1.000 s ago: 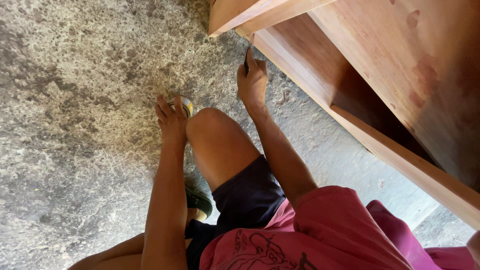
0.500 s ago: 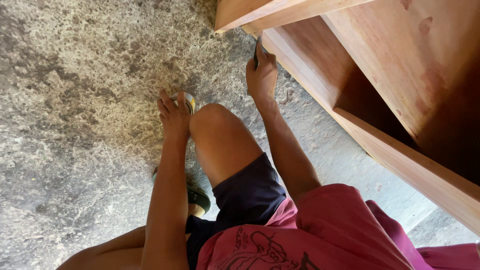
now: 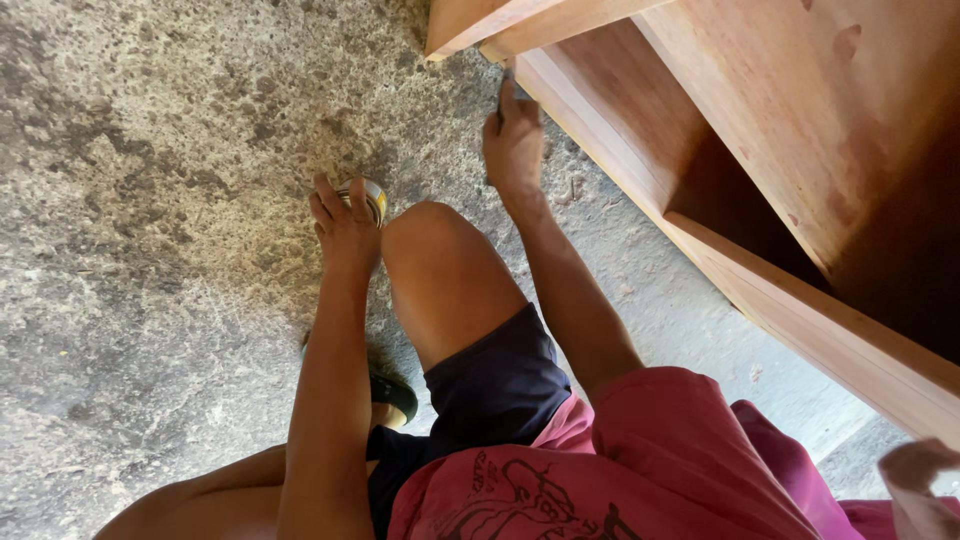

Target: The person sits on the ground next to a wooden shelf unit and applies wood stain from a small can onto the shelf surfaces, using a flat blade to scoop and spread the stain over the wood, working across different shelf sections.

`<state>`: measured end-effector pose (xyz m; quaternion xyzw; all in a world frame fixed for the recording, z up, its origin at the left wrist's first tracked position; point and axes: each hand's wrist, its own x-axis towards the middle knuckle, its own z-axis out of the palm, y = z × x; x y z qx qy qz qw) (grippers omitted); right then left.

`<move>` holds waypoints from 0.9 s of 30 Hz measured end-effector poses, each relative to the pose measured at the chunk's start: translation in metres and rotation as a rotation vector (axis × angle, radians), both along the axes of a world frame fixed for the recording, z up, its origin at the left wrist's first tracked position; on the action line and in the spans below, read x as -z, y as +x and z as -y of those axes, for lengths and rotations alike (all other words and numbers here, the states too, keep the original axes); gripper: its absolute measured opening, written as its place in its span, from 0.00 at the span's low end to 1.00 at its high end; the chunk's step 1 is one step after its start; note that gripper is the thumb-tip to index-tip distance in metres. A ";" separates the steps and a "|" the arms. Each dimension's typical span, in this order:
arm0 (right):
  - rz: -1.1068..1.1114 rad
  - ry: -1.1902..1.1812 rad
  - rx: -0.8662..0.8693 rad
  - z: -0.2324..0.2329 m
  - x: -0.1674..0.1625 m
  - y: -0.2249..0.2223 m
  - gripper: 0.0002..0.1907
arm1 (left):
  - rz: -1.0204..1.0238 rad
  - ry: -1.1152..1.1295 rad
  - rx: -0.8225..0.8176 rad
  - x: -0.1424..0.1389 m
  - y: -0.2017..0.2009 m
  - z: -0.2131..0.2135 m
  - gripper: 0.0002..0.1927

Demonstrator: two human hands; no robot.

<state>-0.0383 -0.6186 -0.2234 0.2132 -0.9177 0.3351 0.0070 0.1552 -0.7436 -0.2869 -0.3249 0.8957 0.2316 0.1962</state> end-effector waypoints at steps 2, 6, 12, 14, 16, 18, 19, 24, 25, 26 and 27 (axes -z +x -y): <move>0.039 0.012 -0.027 0.001 0.000 0.007 0.31 | 0.012 0.045 -0.032 -0.002 0.000 -0.001 0.41; 0.110 0.003 0.071 -0.009 -0.007 0.021 0.29 | 0.000 0.015 -0.007 -0.005 -0.002 -0.001 0.40; -0.108 -0.011 0.181 -0.005 0.011 0.012 0.32 | 0.075 0.043 -0.001 -0.008 -0.006 0.000 0.43; -0.071 0.023 0.175 -0.004 0.022 0.018 0.33 | 0.085 0.040 0.007 -0.008 -0.007 0.000 0.43; -0.163 0.069 0.134 -0.006 0.030 0.026 0.34 | 0.061 0.067 -0.018 -0.008 -0.007 0.000 0.44; -0.061 0.131 0.099 -0.017 0.037 0.042 0.34 | 0.028 0.060 -0.024 -0.008 -0.005 0.001 0.44; -0.006 0.161 0.083 -0.022 0.038 0.050 0.34 | 0.016 0.041 -0.014 -0.008 -0.005 0.000 0.43; 0.363 -0.172 0.270 -0.044 0.026 0.057 0.24 | -0.008 0.018 0.015 -0.008 -0.003 0.001 0.41; 0.400 -0.266 0.312 -0.048 0.021 0.054 0.24 | 0.013 0.032 0.006 -0.007 -0.003 0.001 0.40; 0.434 -0.293 0.326 -0.048 0.017 0.049 0.25 | 0.027 0.037 -0.005 -0.006 -0.002 0.002 0.39; 0.468 -0.320 0.340 -0.046 0.013 0.043 0.25 | 0.020 0.032 0.001 -0.006 -0.003 0.002 0.40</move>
